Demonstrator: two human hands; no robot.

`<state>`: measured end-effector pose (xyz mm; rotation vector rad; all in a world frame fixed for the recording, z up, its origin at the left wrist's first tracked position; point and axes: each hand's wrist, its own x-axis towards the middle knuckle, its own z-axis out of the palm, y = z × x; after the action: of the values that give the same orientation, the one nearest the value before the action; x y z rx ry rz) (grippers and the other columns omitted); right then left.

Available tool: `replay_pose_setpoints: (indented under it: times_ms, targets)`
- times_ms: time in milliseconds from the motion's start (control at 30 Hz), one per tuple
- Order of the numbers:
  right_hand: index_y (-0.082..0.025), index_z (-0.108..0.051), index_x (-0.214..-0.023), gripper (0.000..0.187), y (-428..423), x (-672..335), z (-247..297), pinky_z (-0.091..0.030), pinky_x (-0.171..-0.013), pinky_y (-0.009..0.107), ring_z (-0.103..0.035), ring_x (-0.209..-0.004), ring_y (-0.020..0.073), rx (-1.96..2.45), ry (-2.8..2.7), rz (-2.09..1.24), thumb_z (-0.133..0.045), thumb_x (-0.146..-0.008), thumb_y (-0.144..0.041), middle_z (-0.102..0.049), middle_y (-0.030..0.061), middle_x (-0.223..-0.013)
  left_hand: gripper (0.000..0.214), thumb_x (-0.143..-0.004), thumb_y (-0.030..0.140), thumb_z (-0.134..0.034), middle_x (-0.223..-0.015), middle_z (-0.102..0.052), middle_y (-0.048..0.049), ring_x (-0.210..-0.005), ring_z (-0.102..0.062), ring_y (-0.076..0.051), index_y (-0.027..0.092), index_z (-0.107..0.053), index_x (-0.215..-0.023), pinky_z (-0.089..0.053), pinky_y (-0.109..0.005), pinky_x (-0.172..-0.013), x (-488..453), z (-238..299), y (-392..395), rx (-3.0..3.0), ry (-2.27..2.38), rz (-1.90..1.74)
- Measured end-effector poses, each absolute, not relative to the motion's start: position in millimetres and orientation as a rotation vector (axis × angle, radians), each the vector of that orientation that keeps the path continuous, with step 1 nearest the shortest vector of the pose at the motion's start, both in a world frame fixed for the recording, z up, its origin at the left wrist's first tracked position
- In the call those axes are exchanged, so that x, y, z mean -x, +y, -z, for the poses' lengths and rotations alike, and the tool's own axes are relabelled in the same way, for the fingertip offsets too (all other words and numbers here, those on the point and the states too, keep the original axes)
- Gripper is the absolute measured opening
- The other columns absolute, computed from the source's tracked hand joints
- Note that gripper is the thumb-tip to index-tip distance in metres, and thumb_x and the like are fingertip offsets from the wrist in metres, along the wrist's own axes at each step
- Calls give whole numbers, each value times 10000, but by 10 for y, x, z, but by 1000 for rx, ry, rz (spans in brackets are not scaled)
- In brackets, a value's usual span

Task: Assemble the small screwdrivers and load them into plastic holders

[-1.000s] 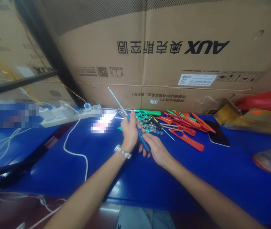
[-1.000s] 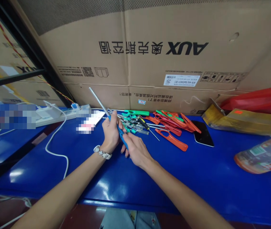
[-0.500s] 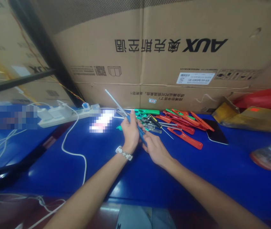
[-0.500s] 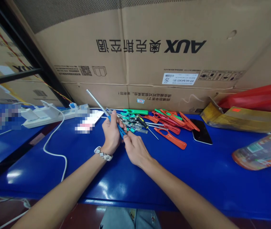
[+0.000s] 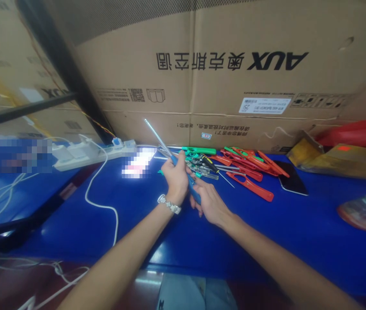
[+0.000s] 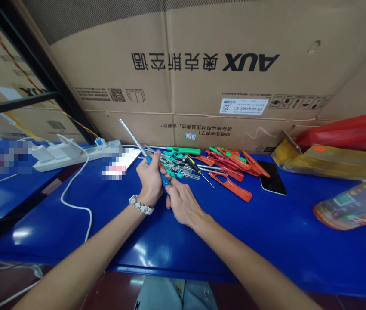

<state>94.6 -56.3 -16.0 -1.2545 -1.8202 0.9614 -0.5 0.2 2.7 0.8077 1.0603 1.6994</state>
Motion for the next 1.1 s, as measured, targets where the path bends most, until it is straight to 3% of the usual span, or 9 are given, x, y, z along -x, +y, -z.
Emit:
replay_pose_setpoints:
  times_ms: [167,400,500,600,667,733,833,1000,1100]
  targets:
    - [-211,-609,-1000,179,-602,-1000,112,-418,-608,268,-658,-666,201,1364,-2054,-630,-520,-937,-353,-715,43,-775,365,-770,419,-736,-379,-457,100,-291,-445,-88,212,-450,-675,-333,-179,-318,101,-49,70,-864,1089,-1778]
    - [-163,-626,-1082,268,-596,-975,127,-470,-670,286,-710,-750,234,1426,-2064,-529,-416,-989,-302,-747,104,-868,422,-706,486,-801,-493,-530,75,-366,-502,-79,200,-493,-735,-382,-189,-380,101,-9,69,-756,904,-1639]
    - [-153,-593,-1221,345,-589,-951,143,-480,-658,285,-705,-710,225,1447,-1991,-527,-388,-999,-319,-751,98,-863,421,-728,530,-776,-601,-600,41,-456,-567,-91,184,-550,-810,-448,-206,-456,44,29,1,-709,785,-1522]
    - [-153,-523,-1363,430,-587,-928,144,-471,-654,295,-707,-723,237,1518,-1971,-459,-392,-993,-328,-759,100,-869,493,-777,643,-682,-569,-594,8,-486,-580,-113,173,-545,-715,-470,-229,-484,2,72,-40,-800,911,-1478]
    - [-164,-588,-1297,407,-591,-933,124,-439,-618,297,-694,-684,240,1597,-1988,-398,-417,-977,-348,-753,92,-813,531,-775,682,-659,-523,-567,8,-466,-560,-115,181,-525,-663,-460,-231,-468,7,83,-31,-882,1005,-1495]
    - [-189,-706,-999,320,-599,-967,88,-391,-579,290,-659,-613,220,1629,-2022,-360,-480,-941,-407,-723,68,-705,525,-761,676,-681,-499,-549,13,-446,-540,-113,186,-524,-652,-443,-228,-445,40,76,-2,-953,1004,-1446]
    - [-200,-587,-601,378,-615,-1047,41,-331,-537,266,-564,-509,148,1506,-2052,-404,-589,-863,-473,-622,11,-545,523,-749,667,-701,-475,-520,16,-407,-503,-106,192,-525,-619,-415,-229,-411,108,58,37,-990,939,-1289]
    - [-205,-596,-862,126,-592,-1096,92,-360,-546,234,-487,-504,102,1267,-1835,-260,-570,-878,-327,-567,-37,-621,575,-749,695,-680,-446,-465,16,-390,-456,-95,197,-504,-524,-399,-236,-408,145,85,52,-964,894,-1183]
    - [-208,-606,-984,121,-564,-1078,144,-395,-572,232,-495,-552,104,1159,-1824,-234,-553,-906,-284,-597,-10,-752,573,-753,681,-686,-447,-455,17,-400,-450,-89,193,-504,-513,-388,-229,-415,130,102,50,-951,898,-1194]
